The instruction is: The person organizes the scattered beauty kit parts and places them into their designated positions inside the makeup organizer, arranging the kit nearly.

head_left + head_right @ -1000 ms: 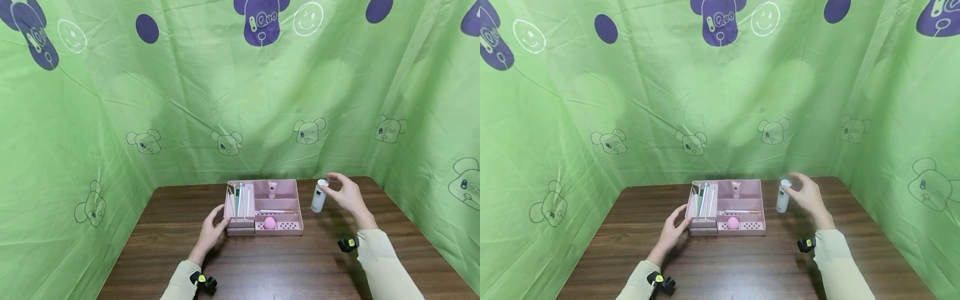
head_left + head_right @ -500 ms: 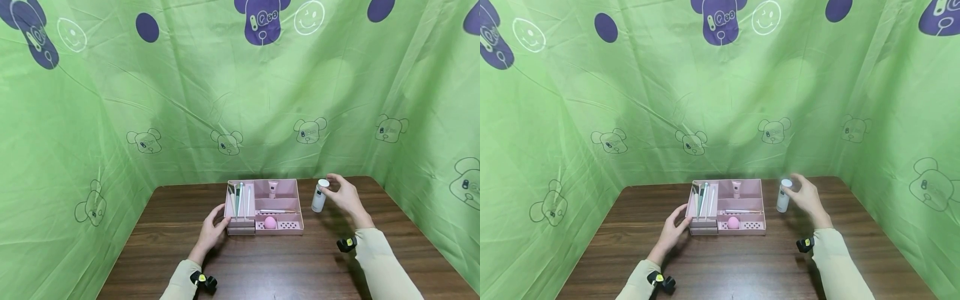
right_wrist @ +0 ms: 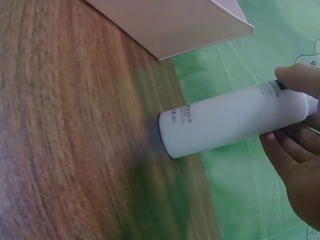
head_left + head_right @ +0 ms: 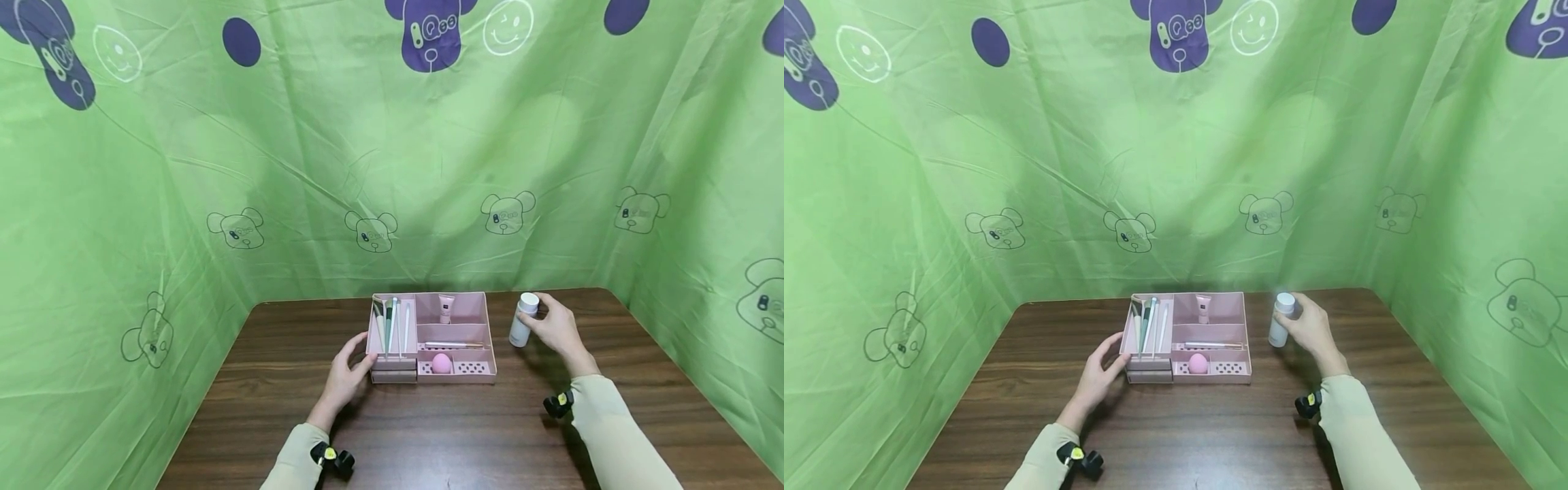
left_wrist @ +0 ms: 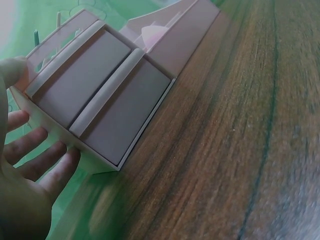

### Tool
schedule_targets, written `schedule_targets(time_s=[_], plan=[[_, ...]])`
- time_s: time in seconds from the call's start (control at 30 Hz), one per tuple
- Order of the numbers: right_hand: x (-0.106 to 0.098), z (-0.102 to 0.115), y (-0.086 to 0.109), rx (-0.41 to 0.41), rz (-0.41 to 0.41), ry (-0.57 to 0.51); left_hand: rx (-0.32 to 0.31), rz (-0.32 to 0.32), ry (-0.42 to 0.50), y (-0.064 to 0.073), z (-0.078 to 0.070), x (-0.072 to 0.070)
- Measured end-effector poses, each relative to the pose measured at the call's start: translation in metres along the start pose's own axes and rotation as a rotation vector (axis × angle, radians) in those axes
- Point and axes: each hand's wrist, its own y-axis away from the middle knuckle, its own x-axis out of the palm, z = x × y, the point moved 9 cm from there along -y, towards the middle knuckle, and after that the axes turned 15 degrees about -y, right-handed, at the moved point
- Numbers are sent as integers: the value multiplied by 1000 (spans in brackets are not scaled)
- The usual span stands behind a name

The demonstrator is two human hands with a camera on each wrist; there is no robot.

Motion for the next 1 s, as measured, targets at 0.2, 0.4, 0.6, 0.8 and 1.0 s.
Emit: schedule_targets(time_s=[0.2, 0.4, 0.6, 0.8, 1.0], plan=[[0, -2, 0, 13, -4, 7, 2, -9, 8, 0, -1, -1], [-1, -5, 0, 26, -13, 21, 1, -10, 0, 0, -1, -1], [-1, -4, 0, 21, -29, 24, 1, -4, -4, 1, -1, 1], [-4, 3, -3, 14, -35, -10, -2, 0, -15, 2, -1, 1], [-9, 17, -9, 4, -49, -26, -4, -8, 2, 1, -2, 0]])
